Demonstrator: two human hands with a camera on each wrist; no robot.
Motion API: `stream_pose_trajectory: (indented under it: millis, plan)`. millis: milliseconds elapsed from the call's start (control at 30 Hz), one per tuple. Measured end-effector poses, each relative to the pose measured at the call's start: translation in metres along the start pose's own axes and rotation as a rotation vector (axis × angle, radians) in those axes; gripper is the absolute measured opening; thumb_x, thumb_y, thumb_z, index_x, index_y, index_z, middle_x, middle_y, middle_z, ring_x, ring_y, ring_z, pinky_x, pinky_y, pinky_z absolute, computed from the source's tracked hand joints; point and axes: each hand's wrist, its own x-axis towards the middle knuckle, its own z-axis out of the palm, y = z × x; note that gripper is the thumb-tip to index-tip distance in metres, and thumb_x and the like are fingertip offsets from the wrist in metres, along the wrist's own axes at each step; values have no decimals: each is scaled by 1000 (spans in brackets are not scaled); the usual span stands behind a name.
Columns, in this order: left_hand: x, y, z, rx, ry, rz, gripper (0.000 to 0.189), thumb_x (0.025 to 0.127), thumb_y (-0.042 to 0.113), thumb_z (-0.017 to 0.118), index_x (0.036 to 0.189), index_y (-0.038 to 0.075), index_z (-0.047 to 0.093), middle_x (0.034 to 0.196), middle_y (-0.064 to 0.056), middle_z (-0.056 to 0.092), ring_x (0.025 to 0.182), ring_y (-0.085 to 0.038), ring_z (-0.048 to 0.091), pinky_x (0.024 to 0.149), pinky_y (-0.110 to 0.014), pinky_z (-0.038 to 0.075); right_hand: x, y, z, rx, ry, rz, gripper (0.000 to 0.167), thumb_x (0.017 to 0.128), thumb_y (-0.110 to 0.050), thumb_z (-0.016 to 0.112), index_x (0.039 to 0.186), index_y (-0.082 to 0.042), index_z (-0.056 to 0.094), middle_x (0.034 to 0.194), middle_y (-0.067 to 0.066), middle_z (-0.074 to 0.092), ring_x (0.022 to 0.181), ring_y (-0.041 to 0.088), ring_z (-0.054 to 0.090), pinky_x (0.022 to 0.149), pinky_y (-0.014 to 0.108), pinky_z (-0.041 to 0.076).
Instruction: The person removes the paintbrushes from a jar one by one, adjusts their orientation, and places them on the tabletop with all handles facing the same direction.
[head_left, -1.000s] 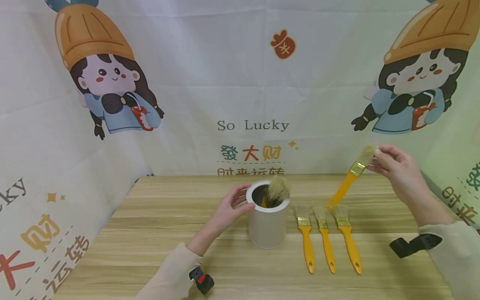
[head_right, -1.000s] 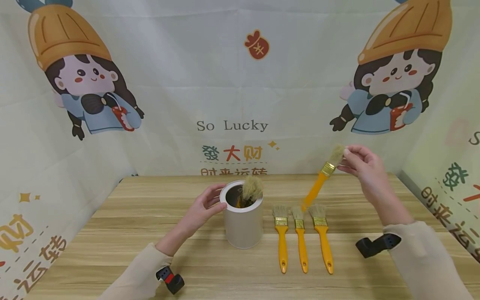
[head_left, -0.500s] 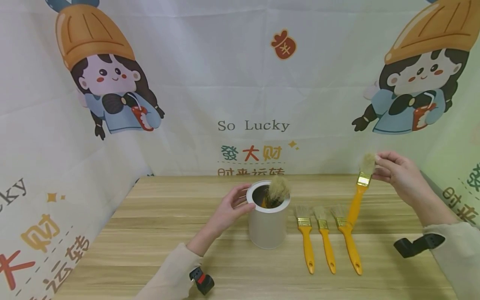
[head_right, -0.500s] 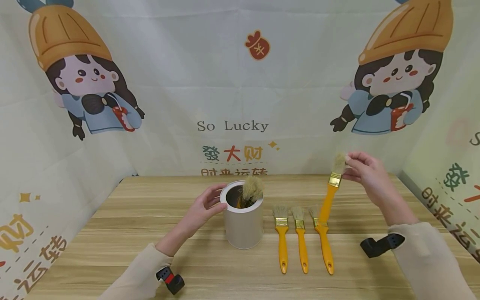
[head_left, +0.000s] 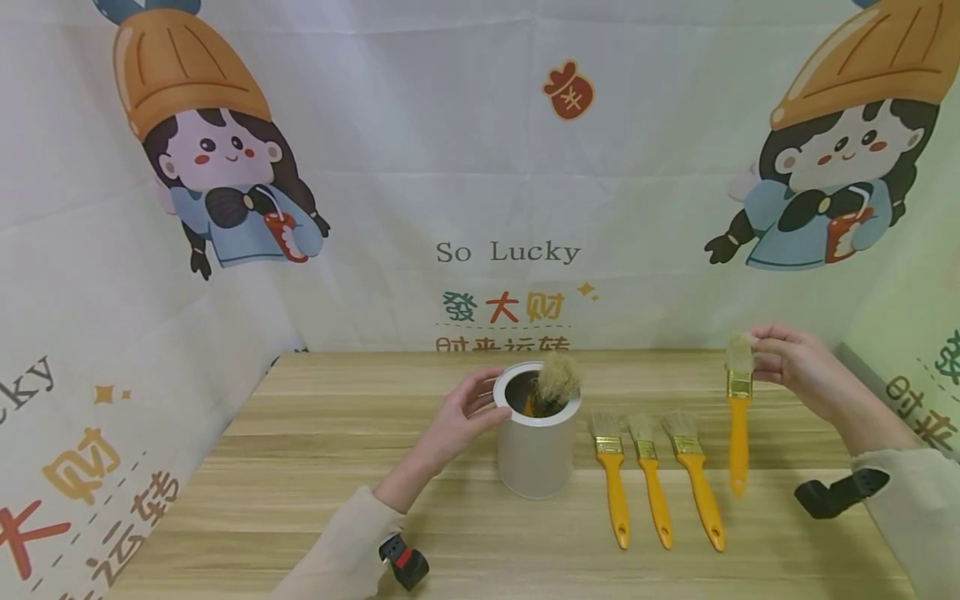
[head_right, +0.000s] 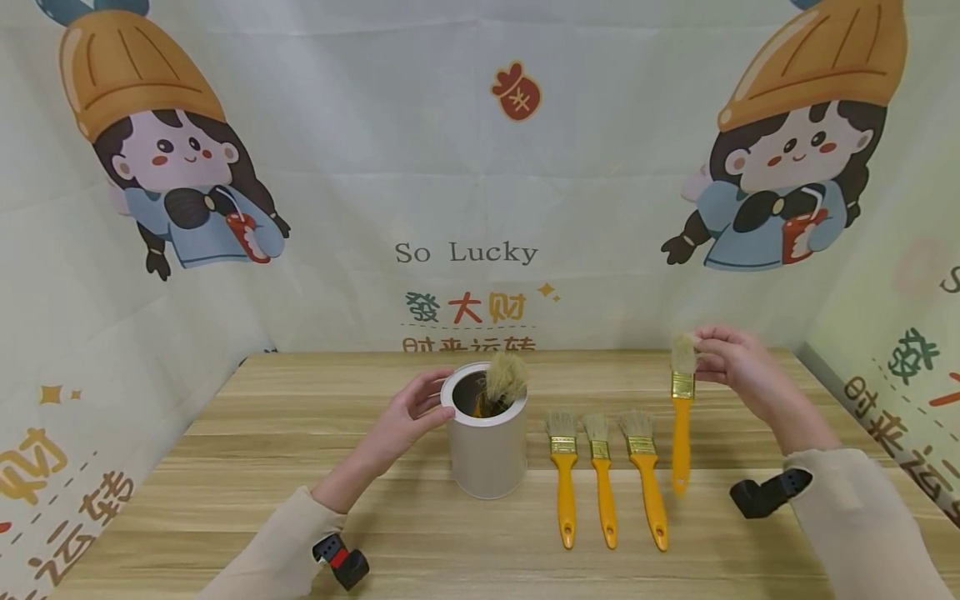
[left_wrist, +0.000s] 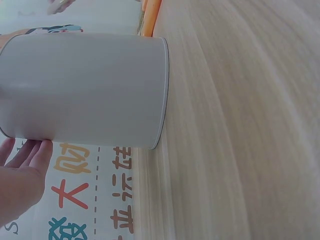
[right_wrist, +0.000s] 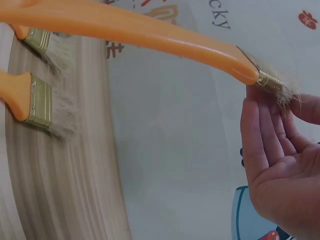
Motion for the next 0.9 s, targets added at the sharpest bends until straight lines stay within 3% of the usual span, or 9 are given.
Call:
stream_pose_trajectory:
  millis: [167, 367, 733, 900]
  plan:
    - [0, 0, 0, 5, -2, 5, 55, 81, 3, 62, 129, 0, 36, 129, -21, 39, 117, -30, 39, 90, -34, 40, 0, 9, -6, -141, -79, 55, 18, 94, -11, 41, 88, -14, 58, 85, -2, 57, 74, 13, 60, 68, 24, 50]
    - [0, 0, 0, -7, -2, 1, 54, 82, 1, 61, 130, -1, 35, 129, -21, 39, 117, -30, 38, 90, -34, 39, 2, 23, -13, -105, -175, 73, 22, 95, -7, 37, 89, -13, 58, 85, -1, 57, 74, 13, 59, 69, 25, 50]
    - [0, 1, 1, -15, -2, -3, 54, 81, 0, 61, 129, -1, 35, 129, -21, 39, 117, -30, 39, 90, -34, 40, 1, 47, -28, -108, -203, 124, 26, 94, -4, 35, 89, -15, 58, 84, -3, 58, 75, 12, 59, 70, 24, 49]
    - [0, 0, 0, -13, 0, 1, 55, 81, 2, 62, 129, -1, 36, 129, -21, 39, 117, -30, 39, 90, -34, 40, 0, 55, -29, -162, -168, 173, 20, 93, -6, 37, 91, -14, 55, 84, -3, 57, 75, 13, 59, 70, 25, 49]
